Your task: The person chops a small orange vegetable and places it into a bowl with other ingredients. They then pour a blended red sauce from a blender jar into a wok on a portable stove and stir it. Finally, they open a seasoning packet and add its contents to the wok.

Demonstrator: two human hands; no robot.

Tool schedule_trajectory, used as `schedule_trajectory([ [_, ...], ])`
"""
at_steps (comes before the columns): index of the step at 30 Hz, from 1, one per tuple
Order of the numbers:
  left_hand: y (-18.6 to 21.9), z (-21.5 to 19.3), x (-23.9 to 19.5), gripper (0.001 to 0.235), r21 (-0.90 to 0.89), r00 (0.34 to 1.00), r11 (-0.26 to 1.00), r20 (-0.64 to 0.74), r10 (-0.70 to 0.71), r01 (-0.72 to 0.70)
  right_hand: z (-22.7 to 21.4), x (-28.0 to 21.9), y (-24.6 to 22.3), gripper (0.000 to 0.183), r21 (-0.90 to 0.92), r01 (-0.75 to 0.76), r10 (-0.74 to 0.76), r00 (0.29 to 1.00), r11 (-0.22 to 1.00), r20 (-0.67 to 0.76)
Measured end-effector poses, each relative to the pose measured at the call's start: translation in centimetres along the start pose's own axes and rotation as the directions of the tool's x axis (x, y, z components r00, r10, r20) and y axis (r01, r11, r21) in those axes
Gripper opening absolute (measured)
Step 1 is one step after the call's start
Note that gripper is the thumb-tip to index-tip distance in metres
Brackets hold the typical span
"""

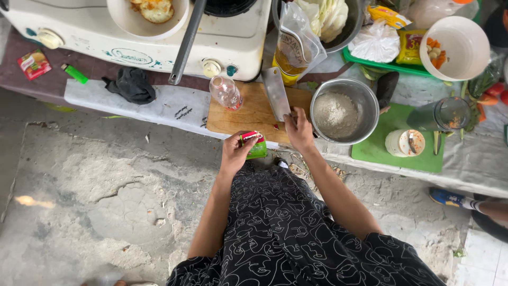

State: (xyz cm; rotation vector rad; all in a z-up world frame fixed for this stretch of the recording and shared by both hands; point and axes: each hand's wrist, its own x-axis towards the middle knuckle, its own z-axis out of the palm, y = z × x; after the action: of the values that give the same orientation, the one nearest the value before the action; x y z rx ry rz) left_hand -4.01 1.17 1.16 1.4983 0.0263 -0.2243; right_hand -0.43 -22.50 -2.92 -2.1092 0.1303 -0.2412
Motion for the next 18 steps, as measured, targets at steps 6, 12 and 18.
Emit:
schedule_trajectory([
  [6, 1.8, 0.1, -1.9, 0.018, 0.071, 0.996, 0.997, -0.089, -0.026, 0.032, 1.0, -1.2, 1.5, 0.028, 0.135, -0.066, 0.054, 0.994, 0.989, 0.093],
  [12, 1.2, -0.4, -3.3, 0.018, 0.007, 0.977, 0.999, -0.207, 0.045, -0.045, 1.8, -0.7, 2.6, 0.036, -0.144, 0.012, -0.007, 0.999, 0.989, 0.035],
  [18, -0.4, -4.8, -4.0, 0.021, -0.214, 0.983, 0.975, -0.159, -0.088, 0.053, 0.8, -1.0, -0.4, 0.031, -0.406, 0.203, -0.233, 0.972, 0.891, -0.027],
])
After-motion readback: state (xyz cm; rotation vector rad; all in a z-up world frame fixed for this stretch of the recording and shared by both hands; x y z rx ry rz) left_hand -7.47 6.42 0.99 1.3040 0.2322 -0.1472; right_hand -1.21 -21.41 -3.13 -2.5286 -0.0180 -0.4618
